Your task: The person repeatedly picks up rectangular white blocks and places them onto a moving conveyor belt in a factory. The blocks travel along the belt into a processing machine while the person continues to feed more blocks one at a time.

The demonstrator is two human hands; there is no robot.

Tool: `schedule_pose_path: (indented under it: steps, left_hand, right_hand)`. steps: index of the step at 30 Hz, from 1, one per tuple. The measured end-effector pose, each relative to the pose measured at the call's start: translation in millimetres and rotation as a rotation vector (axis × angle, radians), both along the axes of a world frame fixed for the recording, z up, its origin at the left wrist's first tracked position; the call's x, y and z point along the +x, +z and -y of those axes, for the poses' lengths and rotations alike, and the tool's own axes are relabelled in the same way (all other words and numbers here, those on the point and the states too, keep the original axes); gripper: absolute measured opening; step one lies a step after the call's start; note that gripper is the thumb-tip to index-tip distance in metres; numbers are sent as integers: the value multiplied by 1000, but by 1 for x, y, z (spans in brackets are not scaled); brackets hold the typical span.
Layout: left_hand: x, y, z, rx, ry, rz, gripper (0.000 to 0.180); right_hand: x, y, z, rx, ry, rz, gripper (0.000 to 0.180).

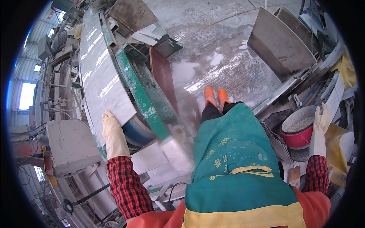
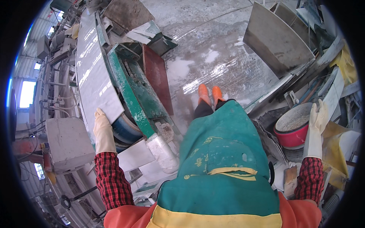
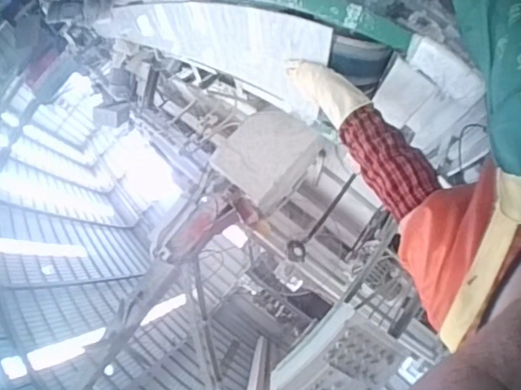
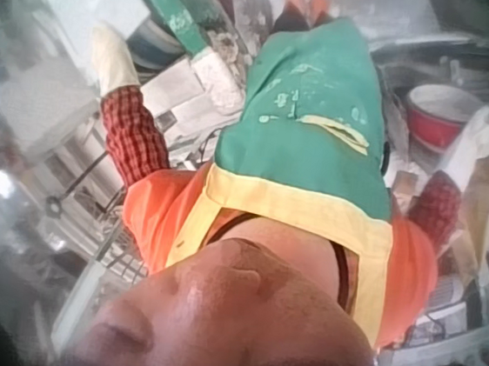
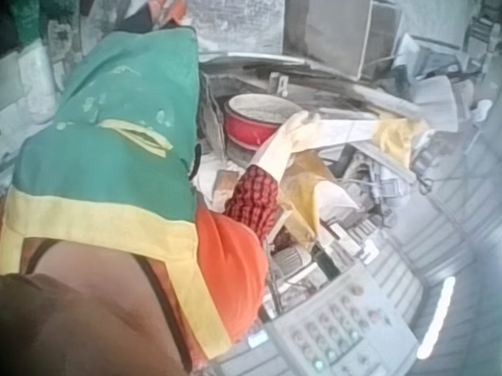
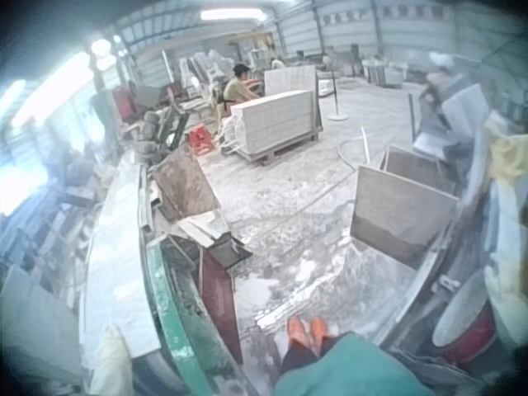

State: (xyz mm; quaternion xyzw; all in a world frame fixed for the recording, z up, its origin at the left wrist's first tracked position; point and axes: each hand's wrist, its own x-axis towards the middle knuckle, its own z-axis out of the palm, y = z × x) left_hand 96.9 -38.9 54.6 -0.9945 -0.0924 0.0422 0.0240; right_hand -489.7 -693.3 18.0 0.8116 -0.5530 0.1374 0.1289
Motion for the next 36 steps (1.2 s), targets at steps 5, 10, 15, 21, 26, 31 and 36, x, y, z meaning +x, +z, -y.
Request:
schedule_pose_path:
  steps: [5,10,15,21,26,31,36]
  left_hand:
    - [3,8,4,13,18,-70,72]
    - [20,10,-2,39,80,-258,55]
    - [51,-25,-29,269,-37,-325,57]
    - [56,-34,-39,-33,35,-166,66]
    - [34,2,-11,-88,130,-164,71]
    - [37,7,-2,-46,178,-204,71]
    - [49,-8,-13,-75,181,-168,71]
  right_hand:
    - [6,2,-8,-7,9,-42,43]
    - [10,4,-18,29,-18,-43,45]
    - [14,4,-27,32,-10,-8,48]
    - [18,5,-37,52,-15,0,49]
    - [22,8,-45,33,-1,4,50]
    - [24,10,-53,7,8,1,50]
    - [29,11,-62,41,6,30,50]
